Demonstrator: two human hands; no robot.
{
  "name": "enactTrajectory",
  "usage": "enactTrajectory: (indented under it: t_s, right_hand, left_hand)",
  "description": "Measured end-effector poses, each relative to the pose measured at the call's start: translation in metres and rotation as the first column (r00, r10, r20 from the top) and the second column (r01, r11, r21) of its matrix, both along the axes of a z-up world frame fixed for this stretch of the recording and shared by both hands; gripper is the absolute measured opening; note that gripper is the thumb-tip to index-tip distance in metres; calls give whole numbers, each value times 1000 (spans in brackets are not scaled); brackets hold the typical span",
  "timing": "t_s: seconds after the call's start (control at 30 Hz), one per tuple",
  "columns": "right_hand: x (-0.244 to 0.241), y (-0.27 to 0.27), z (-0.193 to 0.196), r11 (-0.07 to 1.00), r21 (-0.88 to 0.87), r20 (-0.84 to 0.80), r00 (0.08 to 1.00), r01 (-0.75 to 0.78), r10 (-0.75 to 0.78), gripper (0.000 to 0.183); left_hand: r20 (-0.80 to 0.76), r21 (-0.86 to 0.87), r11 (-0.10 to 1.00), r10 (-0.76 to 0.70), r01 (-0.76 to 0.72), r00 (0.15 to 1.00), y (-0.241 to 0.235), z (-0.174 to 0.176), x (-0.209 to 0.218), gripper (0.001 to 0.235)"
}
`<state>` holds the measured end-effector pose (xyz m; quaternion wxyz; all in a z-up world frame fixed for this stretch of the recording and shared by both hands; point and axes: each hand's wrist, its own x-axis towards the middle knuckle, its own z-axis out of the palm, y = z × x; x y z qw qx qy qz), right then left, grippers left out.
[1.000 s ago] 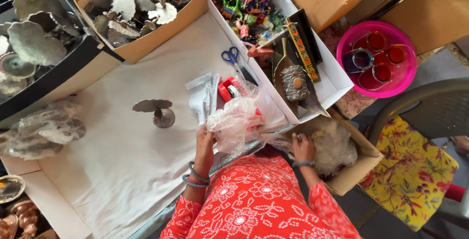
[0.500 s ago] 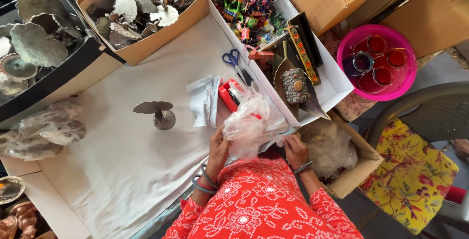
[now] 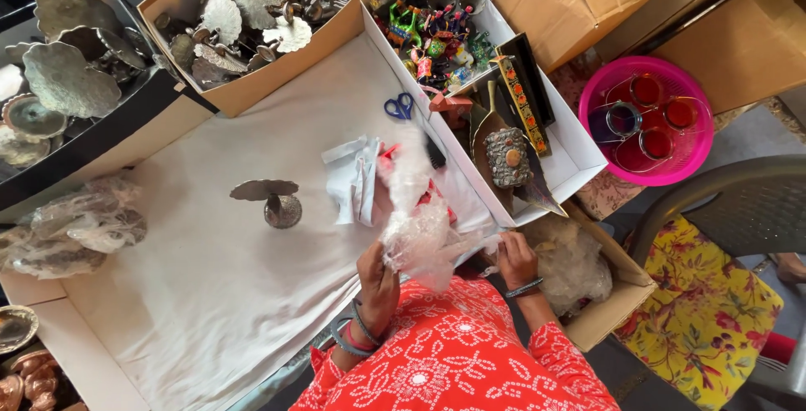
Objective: The person unwraps a small decorative item from bubble wrap and places it in a box. They then pick up a silver metal leaf-shaped decoration, wipe it with a white cloth, and wrap it in bubble wrap. The person handles the bubble wrap and the decoration with their hands throughout the process.
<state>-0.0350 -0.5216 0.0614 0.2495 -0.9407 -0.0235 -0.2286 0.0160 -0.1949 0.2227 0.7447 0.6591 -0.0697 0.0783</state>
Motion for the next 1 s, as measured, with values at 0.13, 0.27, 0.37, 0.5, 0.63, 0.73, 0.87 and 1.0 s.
enactTrajectory:
  t_s: [0.13,0.27,0.37,0.5,0.63,0.73,0.87,1.0]
  right_hand:
    - [-72,-148,-170,840,-374,-210,846,394,-490,7]
    - [-95,-176,-103,813,-339,-342,743,474,-576,13]
    - [-62,-163,-120,791,-73,-334,732,608,-594,24]
    - [-26,-114,-197,939,267,-359,927,217,-112,48]
    - [11,-37,-158,964,191,-441,893,186,-85,47]
    - [21,-17,-159,984,116,-515,855,138,-59,47]
    - [18,-32,-153,997,6,-600,798,73,-55,48]
    - [15,-62,-153,993,-109,-660,744,38,-101,48]
  left_hand:
    - [2,-158,964,217,-214,976,67,-3,14,33]
    - [-32,-295,843,462,-450,886,125,-2,11,34]
    - [-73,-396,790,482,-469,873,129,4,16,29]
    - [-104,-413,808,415,-419,904,120,-4,8,27]
    - [-107,-402,773,492,-490,864,131,0,-6,29]
    - [-108,-368,713,605,-597,789,151,-6,-26,29]
    - [-126,-291,698,650,-654,750,157,2,-45,33]
    - [-240,-362,643,635,-675,734,180,-62,-63,39]
